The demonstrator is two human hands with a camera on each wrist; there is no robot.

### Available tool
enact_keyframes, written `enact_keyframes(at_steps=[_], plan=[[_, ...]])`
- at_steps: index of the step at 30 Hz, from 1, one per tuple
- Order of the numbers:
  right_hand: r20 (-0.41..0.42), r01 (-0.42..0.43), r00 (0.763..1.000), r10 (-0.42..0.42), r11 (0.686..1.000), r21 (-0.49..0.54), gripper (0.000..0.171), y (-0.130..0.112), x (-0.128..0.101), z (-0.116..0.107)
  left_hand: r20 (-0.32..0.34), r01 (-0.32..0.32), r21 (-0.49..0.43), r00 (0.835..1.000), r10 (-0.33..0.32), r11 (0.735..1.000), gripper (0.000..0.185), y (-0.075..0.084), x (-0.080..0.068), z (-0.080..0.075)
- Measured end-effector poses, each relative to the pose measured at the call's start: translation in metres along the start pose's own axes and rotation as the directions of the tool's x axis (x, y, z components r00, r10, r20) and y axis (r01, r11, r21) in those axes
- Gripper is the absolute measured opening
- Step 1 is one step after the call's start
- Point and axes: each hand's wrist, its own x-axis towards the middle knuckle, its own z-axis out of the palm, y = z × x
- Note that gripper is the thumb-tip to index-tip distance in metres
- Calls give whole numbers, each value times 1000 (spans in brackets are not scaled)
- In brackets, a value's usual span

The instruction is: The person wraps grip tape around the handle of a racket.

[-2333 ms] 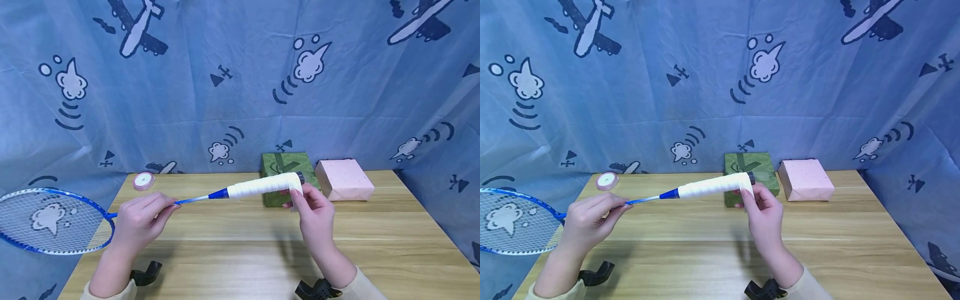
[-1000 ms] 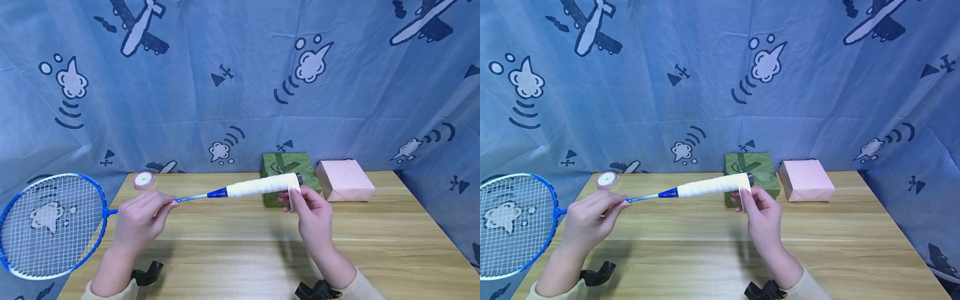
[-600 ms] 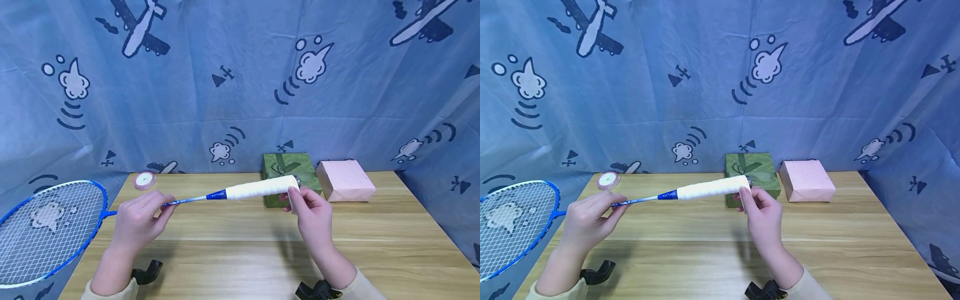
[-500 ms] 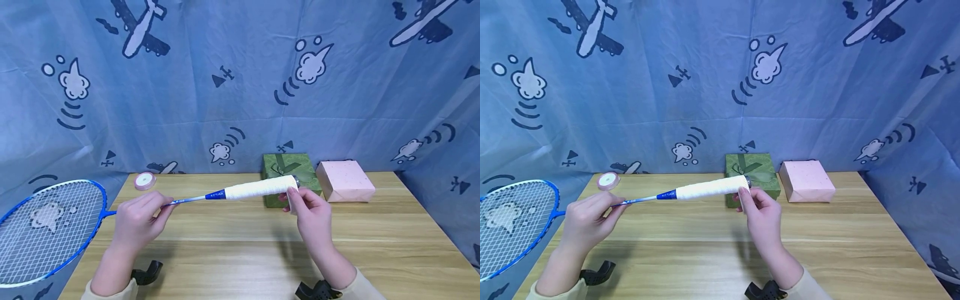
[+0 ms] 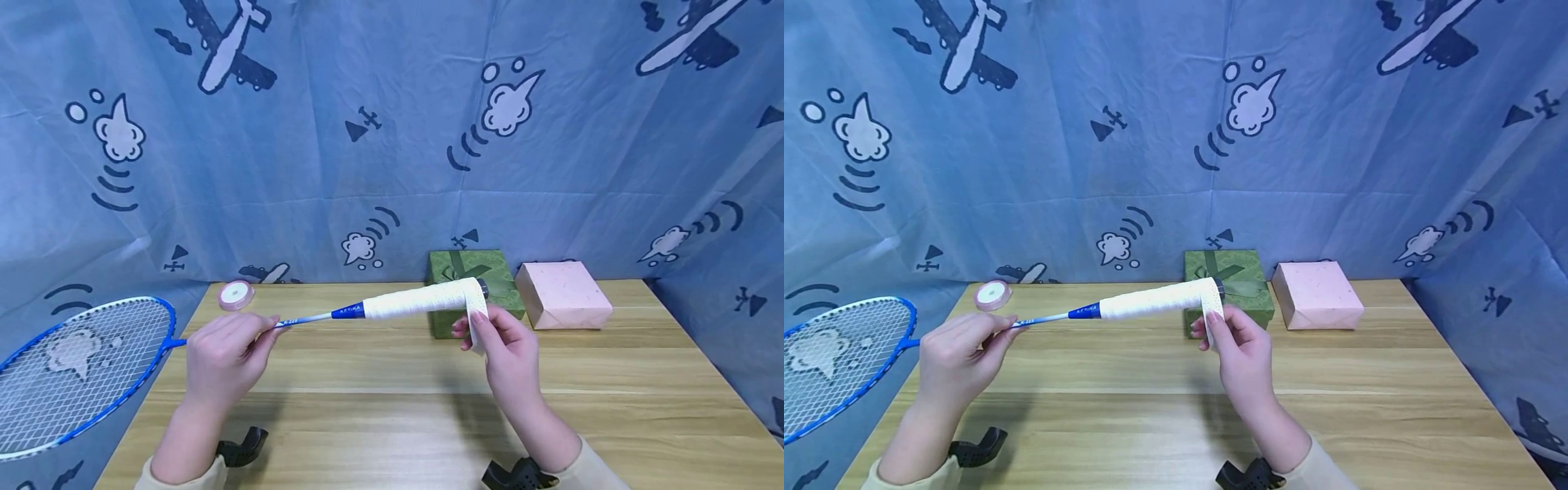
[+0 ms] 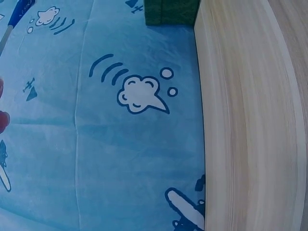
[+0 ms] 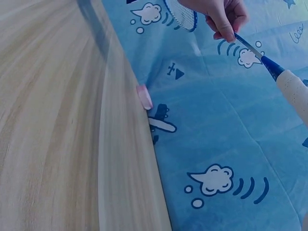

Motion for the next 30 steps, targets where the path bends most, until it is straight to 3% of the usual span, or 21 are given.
enact_keyframes(at_steps=[5,17,26,30], plan=[[20,16,1000,-16,1000,25,24,1,0,0,-9,-3,-18,1000,3,1000,37,0,0,0],[-77,-64,995,61,997,-42,24,2,2,1,22,-61,-98,998,64,993,40,-3,3,-3],[-78,-59,995,54,997,-57,26,2,3,-1,134,-34,-109,990,48,993,39,-3,-2,-3],[-72,-60,996,56,996,-59,26,2,3,-1,138,-38,-130,989,56,991,39,-2,-1,-4]])
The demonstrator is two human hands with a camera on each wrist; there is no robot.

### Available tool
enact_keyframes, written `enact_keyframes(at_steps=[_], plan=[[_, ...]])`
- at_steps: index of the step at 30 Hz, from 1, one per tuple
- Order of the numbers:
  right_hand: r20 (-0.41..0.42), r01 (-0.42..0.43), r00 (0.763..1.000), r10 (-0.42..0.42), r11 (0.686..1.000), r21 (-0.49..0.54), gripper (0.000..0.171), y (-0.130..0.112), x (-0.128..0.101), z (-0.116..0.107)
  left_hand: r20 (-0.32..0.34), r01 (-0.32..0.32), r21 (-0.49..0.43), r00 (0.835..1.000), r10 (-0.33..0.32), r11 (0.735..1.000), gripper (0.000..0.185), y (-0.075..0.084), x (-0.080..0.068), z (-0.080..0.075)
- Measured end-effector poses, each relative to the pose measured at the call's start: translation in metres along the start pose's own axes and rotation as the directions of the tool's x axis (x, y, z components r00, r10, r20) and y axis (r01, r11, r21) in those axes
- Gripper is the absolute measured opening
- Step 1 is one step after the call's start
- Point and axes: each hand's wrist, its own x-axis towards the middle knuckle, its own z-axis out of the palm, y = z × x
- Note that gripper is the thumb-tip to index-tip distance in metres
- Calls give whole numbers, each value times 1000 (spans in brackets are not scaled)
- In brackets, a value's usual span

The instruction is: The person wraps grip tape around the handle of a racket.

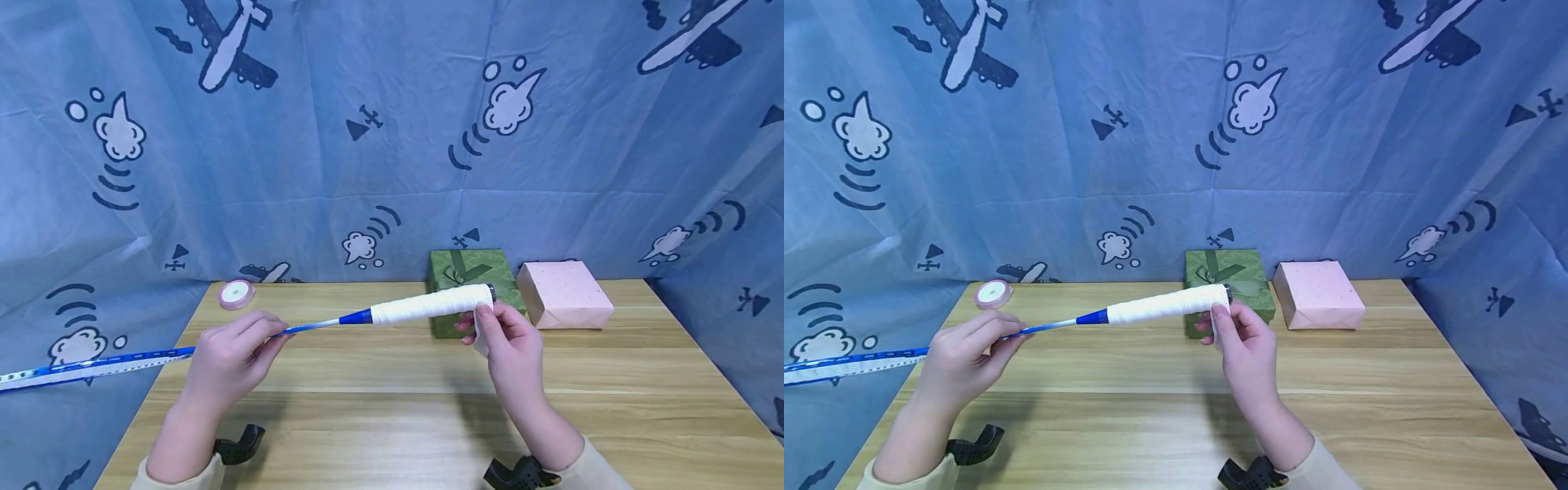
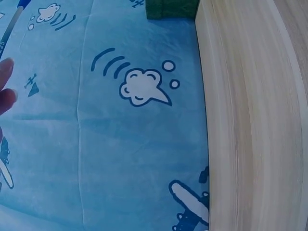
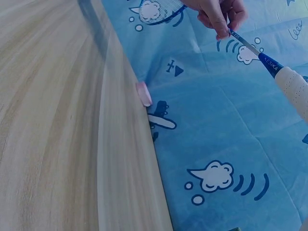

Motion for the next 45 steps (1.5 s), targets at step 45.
enact_keyframes(at_steps=[45], plan=[[0,16,1000,-16,1000,26,22,2,3,-1,-24,-13,-33,1000,12,999,38,-2,2,-3]])
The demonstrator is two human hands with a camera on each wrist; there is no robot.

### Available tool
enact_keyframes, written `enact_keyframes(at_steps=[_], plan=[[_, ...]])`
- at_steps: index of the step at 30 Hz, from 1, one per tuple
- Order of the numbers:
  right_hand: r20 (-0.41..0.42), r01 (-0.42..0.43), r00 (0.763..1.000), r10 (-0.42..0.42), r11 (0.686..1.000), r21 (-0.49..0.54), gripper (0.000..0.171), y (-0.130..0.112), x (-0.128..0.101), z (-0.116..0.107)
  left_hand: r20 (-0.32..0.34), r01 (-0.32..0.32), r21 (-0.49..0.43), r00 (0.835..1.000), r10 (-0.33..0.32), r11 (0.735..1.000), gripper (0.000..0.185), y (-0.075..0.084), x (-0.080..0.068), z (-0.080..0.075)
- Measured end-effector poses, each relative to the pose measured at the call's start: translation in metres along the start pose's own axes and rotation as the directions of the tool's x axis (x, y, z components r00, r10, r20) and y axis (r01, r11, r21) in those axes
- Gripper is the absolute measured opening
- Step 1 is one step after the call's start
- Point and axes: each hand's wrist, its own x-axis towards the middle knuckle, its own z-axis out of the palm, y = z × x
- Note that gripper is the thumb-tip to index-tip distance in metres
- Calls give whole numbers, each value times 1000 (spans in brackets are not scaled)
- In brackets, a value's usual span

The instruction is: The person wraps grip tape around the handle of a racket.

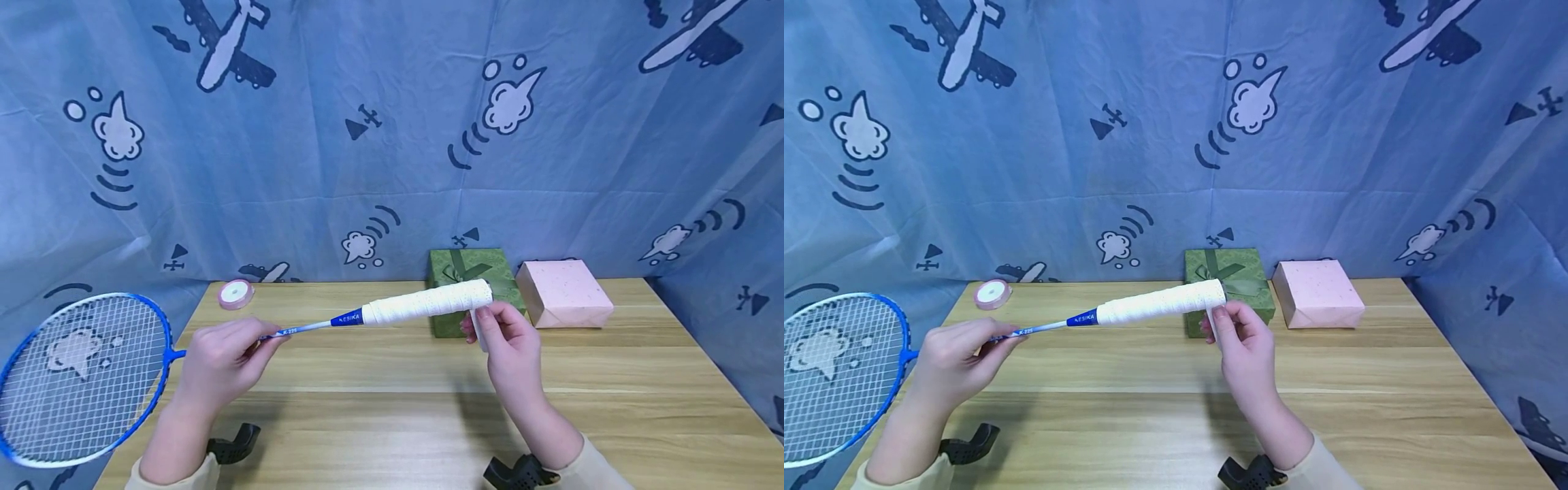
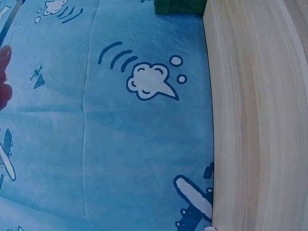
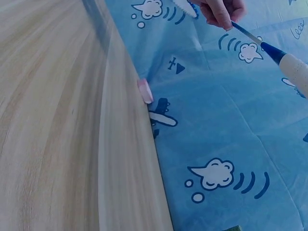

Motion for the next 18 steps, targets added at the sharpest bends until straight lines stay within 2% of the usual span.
enact_keyframes(at_steps=[11,18], plan=[[-14,24,1000,-24,999,24,21,2,-1,0,16,-5,-20,1000,5,1000,38,0,-1,0],[3,145,989,-145,988,63,16,1,-2,-2,-1,-54,-30,999,54,998,34,-2,0,0]])
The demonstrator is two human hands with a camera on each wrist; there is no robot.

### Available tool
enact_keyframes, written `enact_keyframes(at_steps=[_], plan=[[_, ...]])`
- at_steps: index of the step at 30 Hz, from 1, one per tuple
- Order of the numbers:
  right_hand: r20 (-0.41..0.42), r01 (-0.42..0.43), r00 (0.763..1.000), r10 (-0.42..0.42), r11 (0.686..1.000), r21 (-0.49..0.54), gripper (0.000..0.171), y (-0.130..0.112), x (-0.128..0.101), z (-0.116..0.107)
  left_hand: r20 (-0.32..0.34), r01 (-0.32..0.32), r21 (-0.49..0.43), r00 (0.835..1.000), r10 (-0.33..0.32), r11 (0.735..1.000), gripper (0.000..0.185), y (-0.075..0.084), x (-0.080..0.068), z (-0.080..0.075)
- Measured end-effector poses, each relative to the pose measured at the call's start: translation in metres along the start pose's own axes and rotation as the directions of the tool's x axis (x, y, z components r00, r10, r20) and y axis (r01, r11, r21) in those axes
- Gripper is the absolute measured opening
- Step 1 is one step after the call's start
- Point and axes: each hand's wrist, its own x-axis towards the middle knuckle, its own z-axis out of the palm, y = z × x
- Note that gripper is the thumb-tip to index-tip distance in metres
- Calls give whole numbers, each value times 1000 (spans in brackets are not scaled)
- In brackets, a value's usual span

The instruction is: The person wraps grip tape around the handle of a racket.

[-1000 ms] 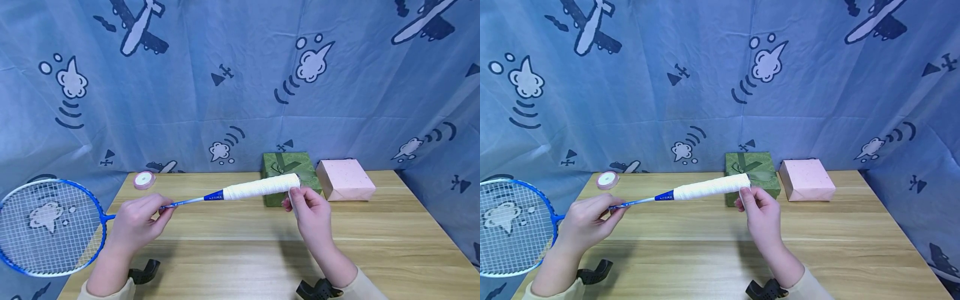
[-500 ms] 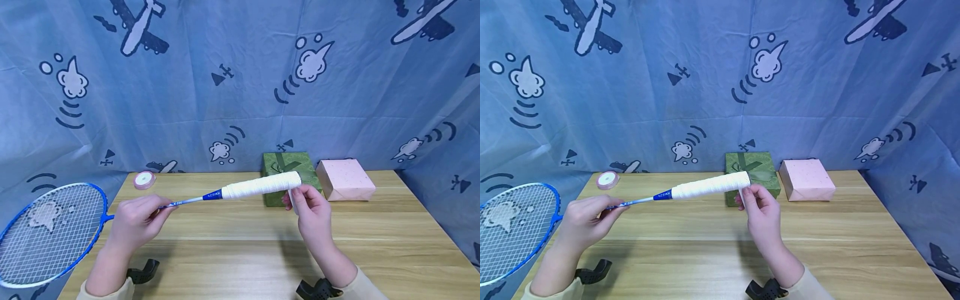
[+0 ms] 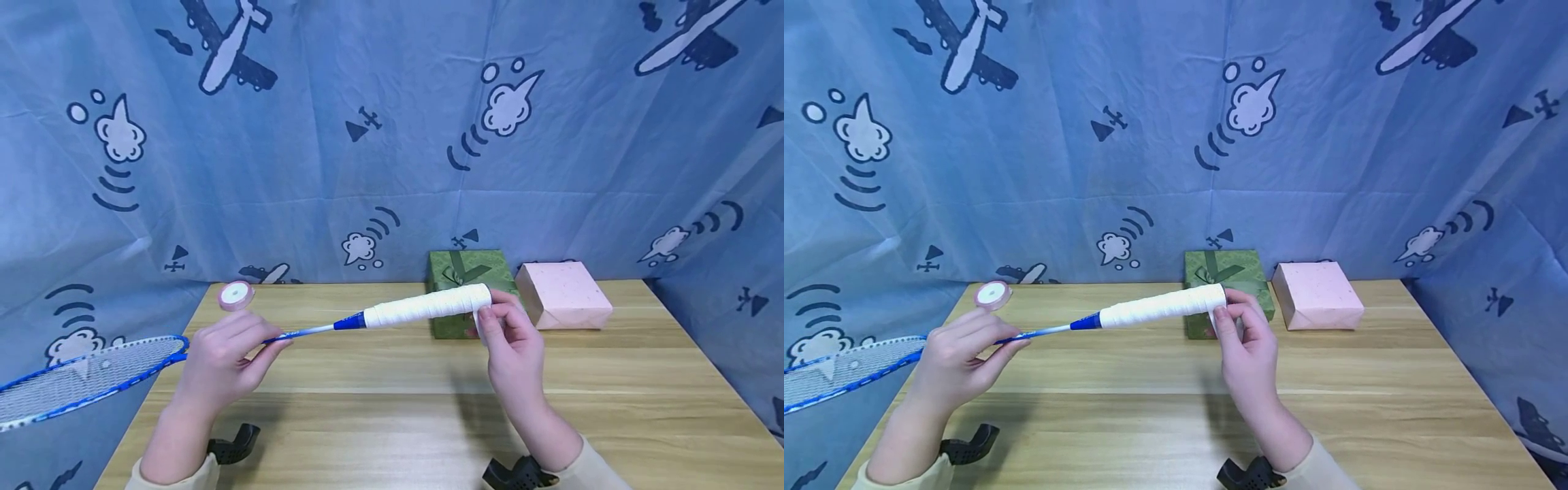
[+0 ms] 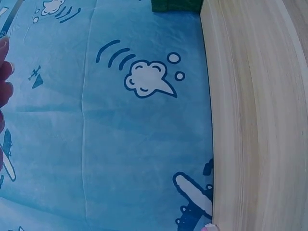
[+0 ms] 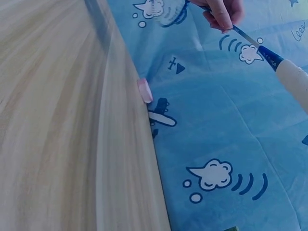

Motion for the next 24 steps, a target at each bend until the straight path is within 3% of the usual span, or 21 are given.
enact_keyframes(at_steps=[9,14,18,24], plan=[[2,77,997,-77,996,34,15,2,1,-2,21,4,16,1000,-5,1000,34,0,0,1],[-18,103,995,-102,994,34,15,2,1,-1,42,11,92,999,-15,996,34,0,-1,1],[-42,95,995,-95,995,-6,17,0,1,0,61,44,132,997,-52,990,37,1,-3,1],[-90,35,995,-42,996,-78,19,-3,1,0,70,61,116,995,-69,991,37,1,-3,1]])
